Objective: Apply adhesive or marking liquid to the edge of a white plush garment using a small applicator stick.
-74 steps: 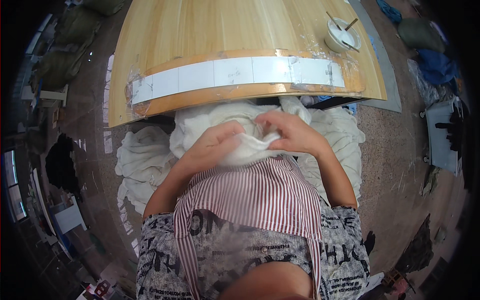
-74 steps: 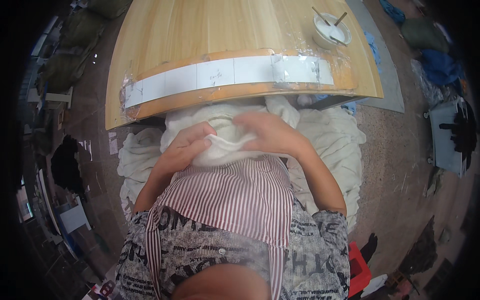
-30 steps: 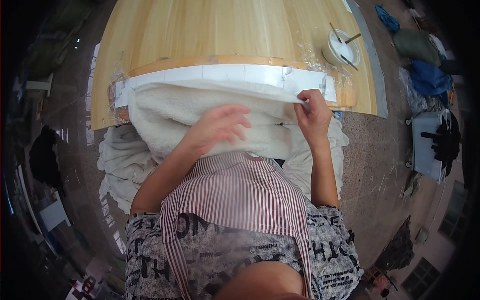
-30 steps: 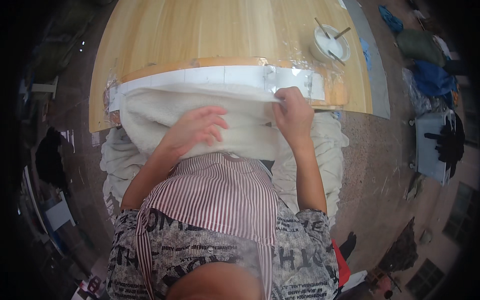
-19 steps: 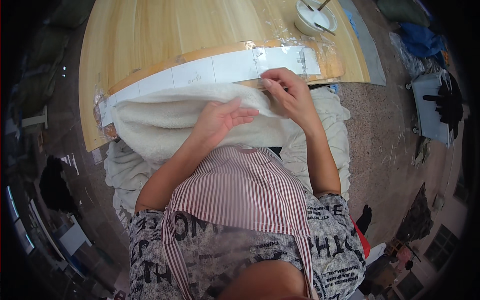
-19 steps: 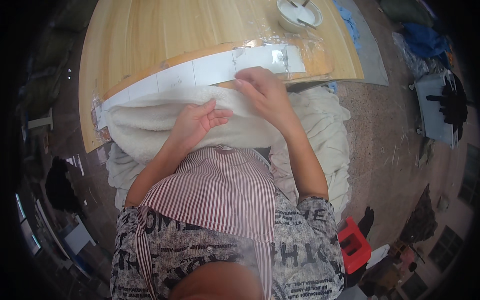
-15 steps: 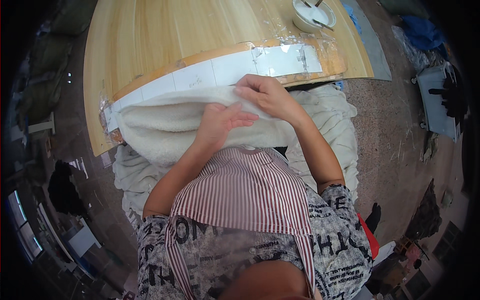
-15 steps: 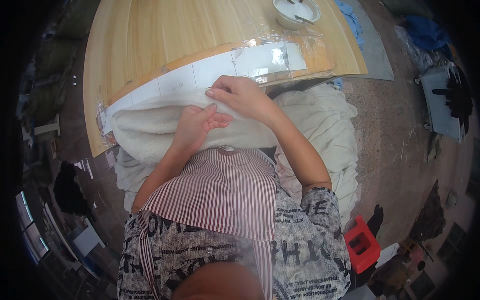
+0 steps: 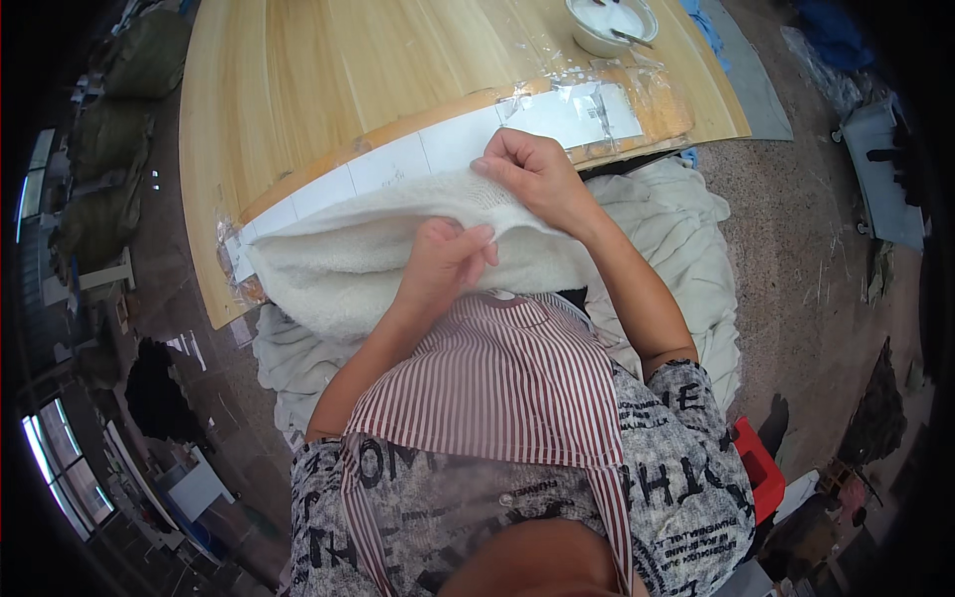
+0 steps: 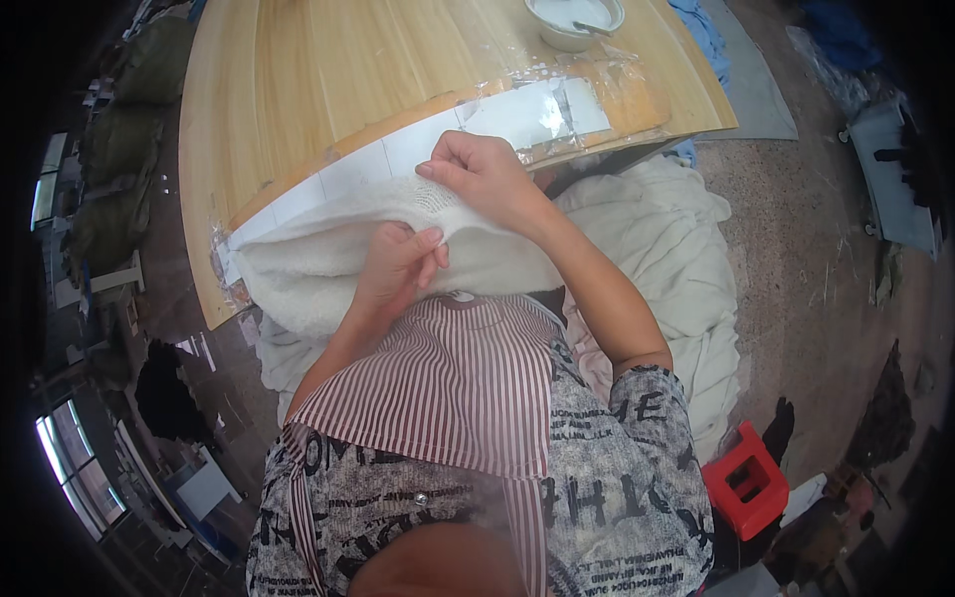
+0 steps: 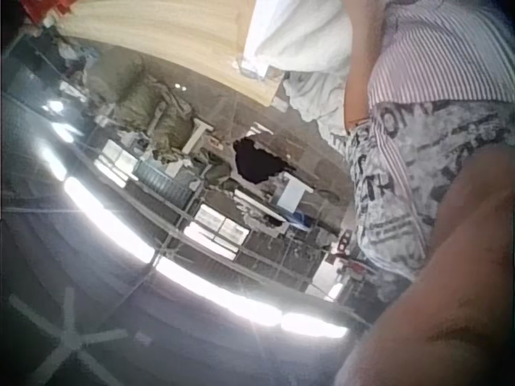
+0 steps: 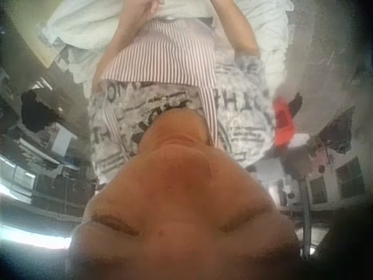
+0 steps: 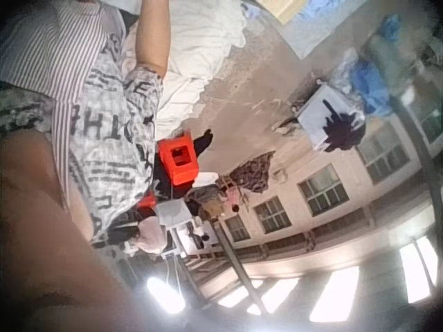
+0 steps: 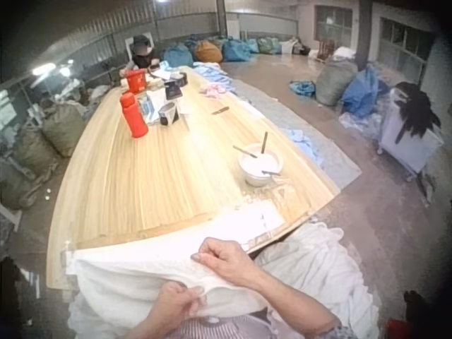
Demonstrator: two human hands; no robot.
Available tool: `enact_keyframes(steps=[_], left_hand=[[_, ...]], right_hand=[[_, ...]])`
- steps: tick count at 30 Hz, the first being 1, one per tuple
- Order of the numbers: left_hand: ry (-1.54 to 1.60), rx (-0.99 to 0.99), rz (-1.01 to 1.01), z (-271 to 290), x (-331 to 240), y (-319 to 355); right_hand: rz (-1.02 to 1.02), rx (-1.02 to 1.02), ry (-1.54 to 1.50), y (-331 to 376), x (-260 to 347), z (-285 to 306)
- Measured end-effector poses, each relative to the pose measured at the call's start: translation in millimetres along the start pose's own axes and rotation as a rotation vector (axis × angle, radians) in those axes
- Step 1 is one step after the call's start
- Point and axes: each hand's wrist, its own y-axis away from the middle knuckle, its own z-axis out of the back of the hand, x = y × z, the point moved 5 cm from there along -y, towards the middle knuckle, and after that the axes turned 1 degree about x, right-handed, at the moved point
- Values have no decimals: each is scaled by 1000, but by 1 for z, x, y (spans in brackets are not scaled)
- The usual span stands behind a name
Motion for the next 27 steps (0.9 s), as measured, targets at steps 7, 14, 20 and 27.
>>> enact_keyframes(steps=[7,14,20,27], left_hand=[[62,-68,-129,-4,-13,-7],[24,-87,-31,-3,-20,-12],[-46,112,109,-10,-18,-12],[-1613,-309,-973,-31,-39,2]], right_hand=[[139,-86,180,14,17,6],[482,-361,423,73,18,-11],[374,-335,250,58,-4,0],[138,-180,730,0,17,54]])
